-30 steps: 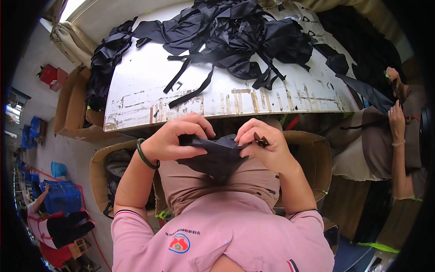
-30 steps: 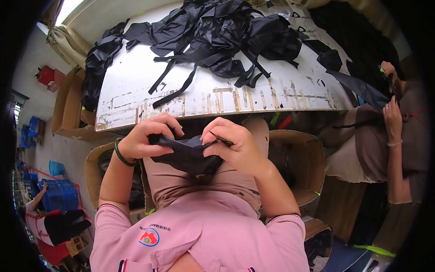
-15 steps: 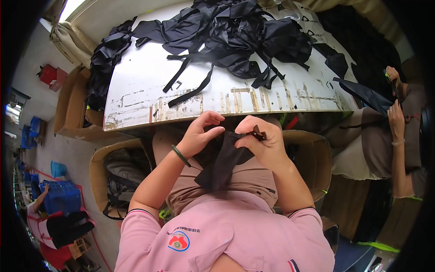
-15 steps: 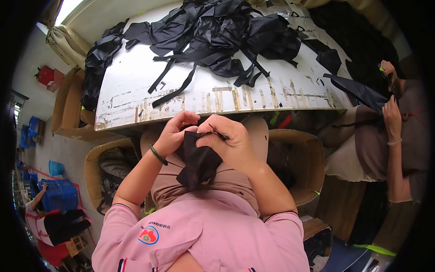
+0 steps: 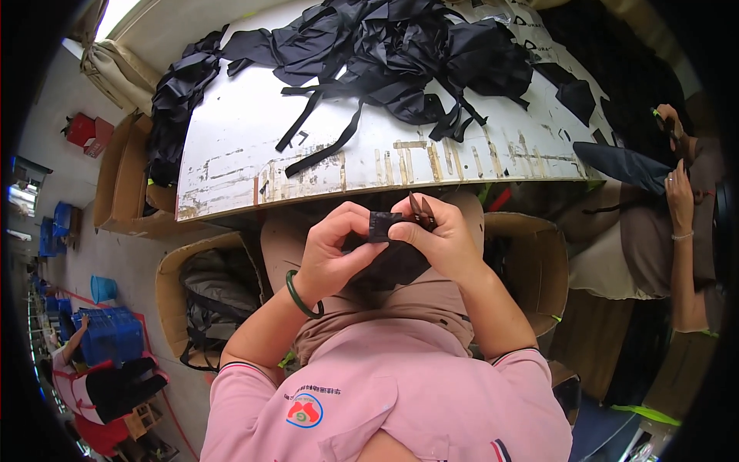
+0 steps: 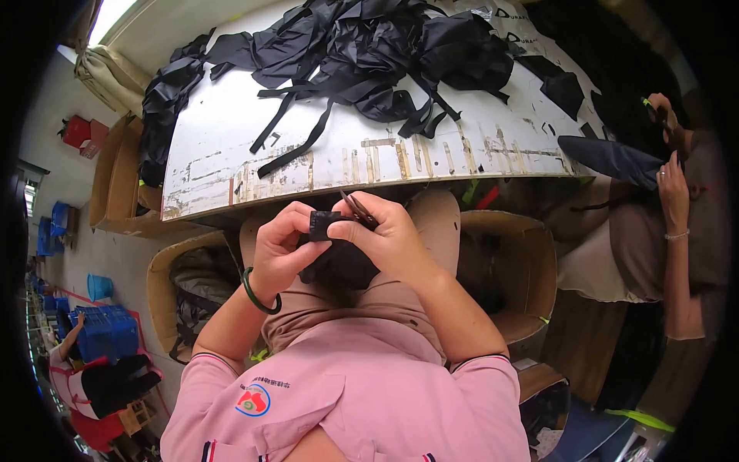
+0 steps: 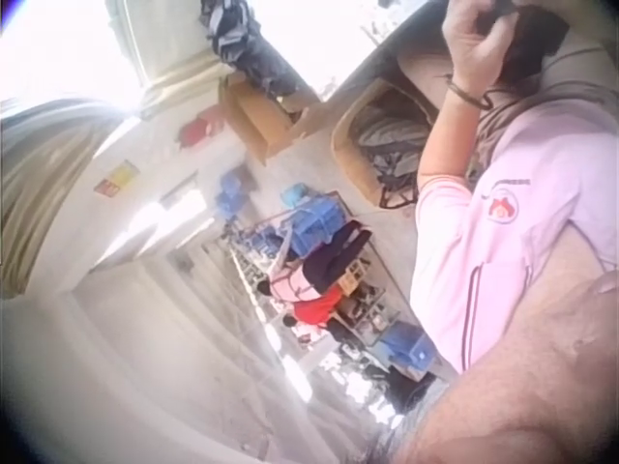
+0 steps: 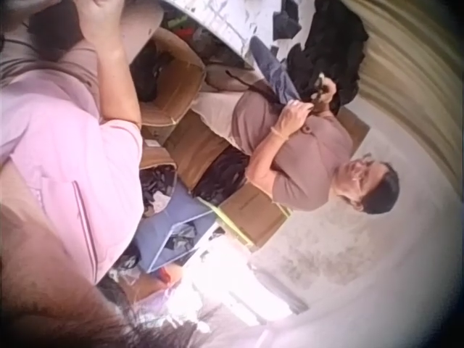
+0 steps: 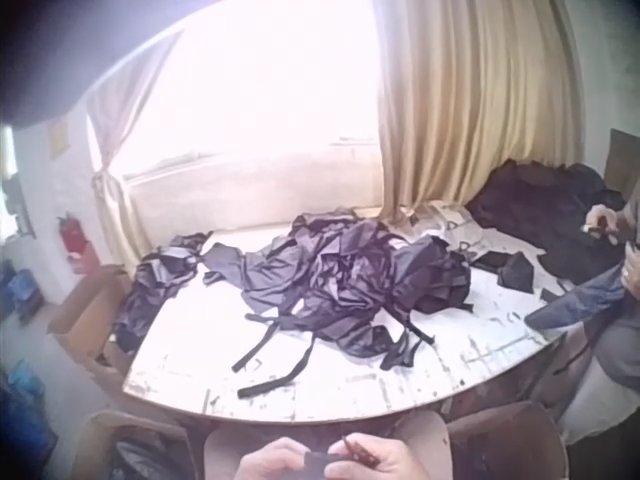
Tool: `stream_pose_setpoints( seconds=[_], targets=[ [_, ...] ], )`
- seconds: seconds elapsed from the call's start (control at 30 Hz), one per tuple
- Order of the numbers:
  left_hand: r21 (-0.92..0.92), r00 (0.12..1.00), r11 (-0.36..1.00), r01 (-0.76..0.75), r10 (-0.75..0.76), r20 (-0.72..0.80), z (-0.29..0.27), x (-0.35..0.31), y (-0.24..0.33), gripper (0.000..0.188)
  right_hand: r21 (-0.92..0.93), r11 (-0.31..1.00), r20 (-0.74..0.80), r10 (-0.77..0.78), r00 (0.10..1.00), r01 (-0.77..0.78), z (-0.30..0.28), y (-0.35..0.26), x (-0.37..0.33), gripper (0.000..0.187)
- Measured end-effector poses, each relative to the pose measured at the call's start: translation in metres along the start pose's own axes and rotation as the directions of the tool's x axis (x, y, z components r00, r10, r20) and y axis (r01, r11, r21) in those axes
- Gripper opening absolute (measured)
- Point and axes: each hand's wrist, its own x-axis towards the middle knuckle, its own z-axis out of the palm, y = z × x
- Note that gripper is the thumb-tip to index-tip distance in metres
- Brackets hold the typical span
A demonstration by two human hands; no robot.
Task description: Trimming and inspecting black fabric components at a manufacturing workbench.
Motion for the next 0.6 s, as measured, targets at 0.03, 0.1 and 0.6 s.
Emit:
stream_pose_setpoints(
  seconds=[0.03, 0.1, 0.6],
  targets=[
    [-0.094, 0.999, 0.995, 0.011, -0.015, -0.036, 0.002, 0.0, 0.0, 0.012, 0.002, 1.0, -0.001, 0.001, 1.0, -0.001, 0.003, -0.002, 0.0, 0.015],
    [-0.189, 0.997, 0.982, 0.02, -0.033, -0.068, 0.002, 0.0, -0.003, 0.011, 0.071, 0.997, -0.064, -0.012, 0.998, 0.017, 0.011, -0.008, -0.002, 0.019],
    [-0.343, 0.99, 0.934, 0.104, -0.066, 0.122, 0.0, -0.002, -0.009, 0.015, 0.535, 0.679, 0.338, 0.374, 0.864, -0.503, -0.001, 0.017, -0.006, 0.017]
  ],
)
